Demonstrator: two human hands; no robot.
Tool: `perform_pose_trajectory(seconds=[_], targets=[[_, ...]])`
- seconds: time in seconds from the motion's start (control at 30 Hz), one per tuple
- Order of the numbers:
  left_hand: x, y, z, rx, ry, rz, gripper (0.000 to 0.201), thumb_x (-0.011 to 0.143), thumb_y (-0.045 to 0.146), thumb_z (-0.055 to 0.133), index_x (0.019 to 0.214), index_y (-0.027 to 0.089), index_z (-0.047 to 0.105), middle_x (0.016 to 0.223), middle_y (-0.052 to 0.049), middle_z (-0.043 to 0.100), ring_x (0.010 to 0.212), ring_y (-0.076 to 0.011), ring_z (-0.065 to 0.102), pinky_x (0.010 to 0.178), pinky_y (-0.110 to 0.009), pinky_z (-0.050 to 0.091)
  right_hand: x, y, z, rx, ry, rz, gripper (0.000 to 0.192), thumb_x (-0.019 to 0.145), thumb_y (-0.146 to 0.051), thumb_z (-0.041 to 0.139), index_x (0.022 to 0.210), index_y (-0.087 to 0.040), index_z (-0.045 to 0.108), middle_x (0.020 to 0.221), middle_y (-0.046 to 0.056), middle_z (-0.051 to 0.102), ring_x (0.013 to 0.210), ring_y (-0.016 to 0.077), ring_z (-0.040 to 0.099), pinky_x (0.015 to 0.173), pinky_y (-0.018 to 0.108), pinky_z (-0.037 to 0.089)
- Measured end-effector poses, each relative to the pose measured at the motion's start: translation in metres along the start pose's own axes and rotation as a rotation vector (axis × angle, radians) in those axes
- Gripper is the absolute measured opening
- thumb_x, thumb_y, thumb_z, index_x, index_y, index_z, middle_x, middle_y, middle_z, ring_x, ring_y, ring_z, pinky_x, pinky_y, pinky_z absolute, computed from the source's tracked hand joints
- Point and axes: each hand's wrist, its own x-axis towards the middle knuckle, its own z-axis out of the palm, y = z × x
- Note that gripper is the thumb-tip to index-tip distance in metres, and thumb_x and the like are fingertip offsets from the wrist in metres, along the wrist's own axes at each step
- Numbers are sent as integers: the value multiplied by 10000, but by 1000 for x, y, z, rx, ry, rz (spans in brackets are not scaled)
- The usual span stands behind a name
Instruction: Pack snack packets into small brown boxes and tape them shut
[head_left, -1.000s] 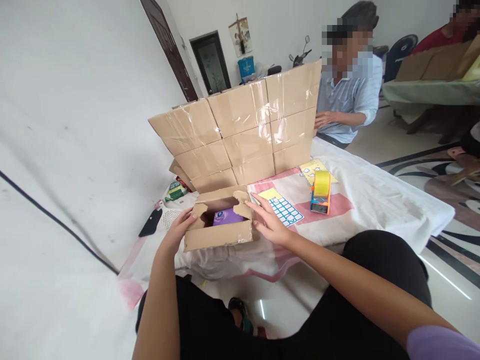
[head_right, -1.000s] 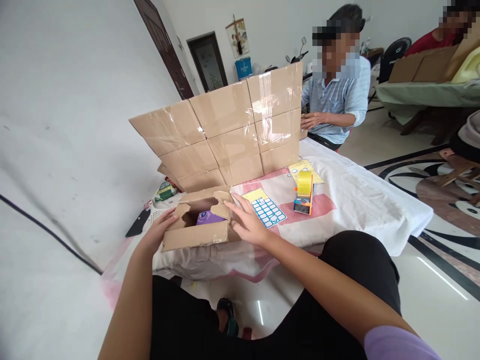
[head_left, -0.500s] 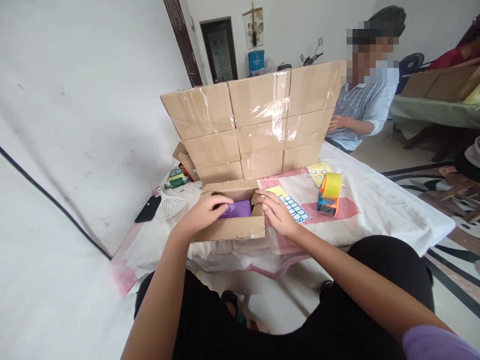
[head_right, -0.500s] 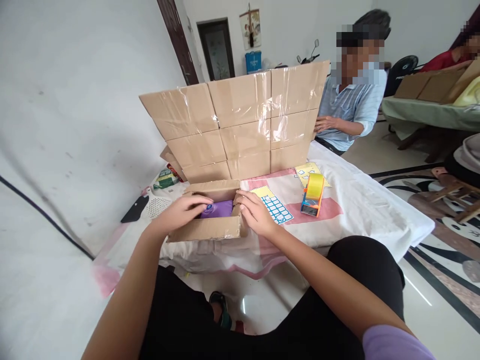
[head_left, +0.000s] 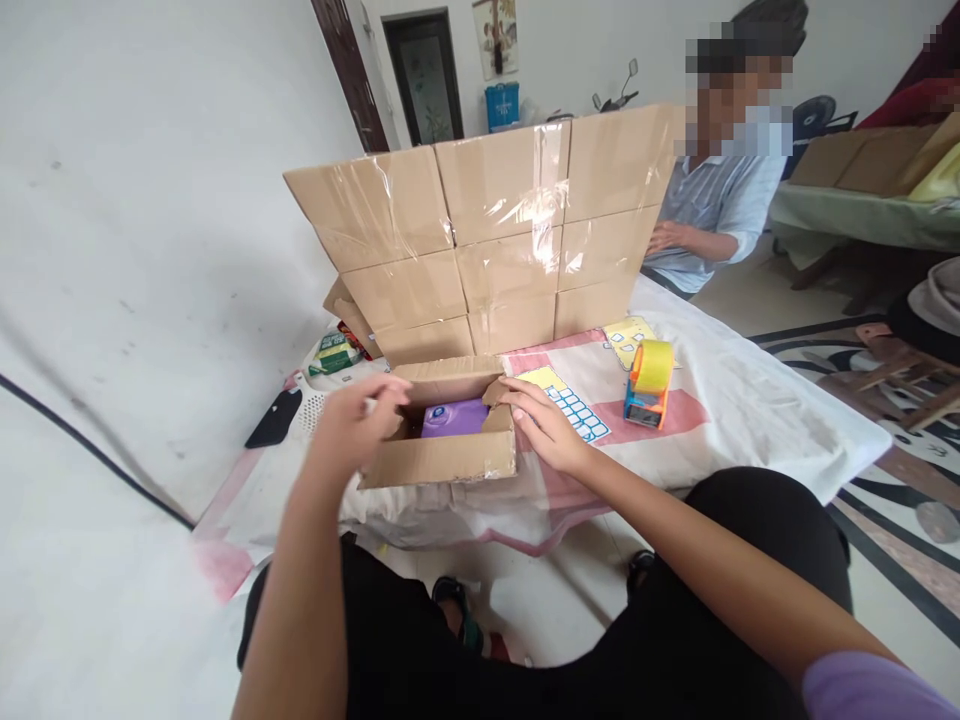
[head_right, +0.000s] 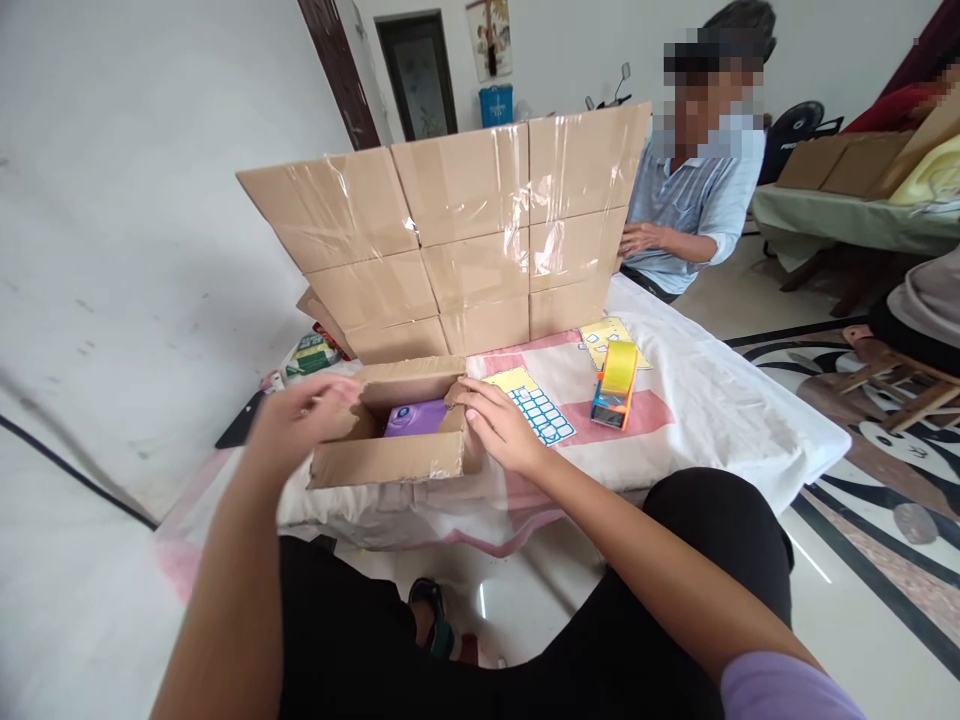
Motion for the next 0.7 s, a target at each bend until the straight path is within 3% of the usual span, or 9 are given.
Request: perform_pose_trajectory(seconds=[0.07,0.1,0.17,0.23,0.33,0.43,0.53,0.6,0.7], targets=[[-10,-32,-15,-72,179,-175,311,828,432,684,1041,210,726,1156,-85,721,1127,-334,637,967,-414,496,4,-1,3,61,31,13,378,1088,-412,336,1159,-253,671,1445,106,574,1388,269,506,1179,521,390],[-14,-47,-17,-210,197,-305,432,759,417,745,1138,215,701,1286,-95,676,1210,-342,606,984,-416,502,6,-1,6,91,63,32,365,1077,-413,363,1056,-242,685,1376,111,604,1378,274,508,1172,516,396],[-20,-70,-12,-457,102,-476,687,703,384,767,1355,239,603,1437,-118,594,1289,-342,580,989,-441,526,12,0,12,140,149,127,282,1020,-399,477,890,-231,663,1274,113,614,1383,292,484,1136,506,432],[-23,-81,0,-590,-13,-516,793,695,337,722,1460,262,525,1480,-125,569,1296,-325,596,979,-444,549,19,4,17,203,226,302,140,901,-356,604,959,-237,651,1311,107,576,1373,313,473,1075,508,483],[-22,-79,17,-686,-44,-473,818,706,343,610,1509,267,472,1510,-105,552,1275,-306,620,986,-437,558,29,14,21,400,212,533,609,761,-261,637,1359,-279,519,1440,115,527,1348,313,508,1031,513,516],[-16,-72,29,-725,-13,-416,795,730,407,591,1491,202,489,1422,-141,621,1187,-332,662,958,-473,563,36,19,21,502,173,490,822,731,-200,588,1521,-292,378,1467,113,545,1409,290,479,1089,508,472],[-11,-67,36,-696,86,-289,644,692,361,658,1318,214,642,1399,-98,638,1250,-316,618,1047,-451,512,37,17,20,431,188,339,762,778,-192,545,1519,-307,411,1430,75,586,1376,259,510,1128,504,428],[-9,-65,36,-647,129,-183,383,677,339,662,1027,216,757,1315,-72,682,1276,-305,590,1116,-435,458,33,13,16,370,153,249,610,831,-198,521,1434,-294,533,1367,59,633,1324,254,542,1147,504,406],[-9,-65,30,-567,41,-53,224,681,369,620,710,208,772,1077,-103,752,1177,-322,629,1149,-459,423,24,10,0,223,77,136,451,907,-215,478,1319,-287,647,1381,49,634,1349,271,506,1191,526,350]])
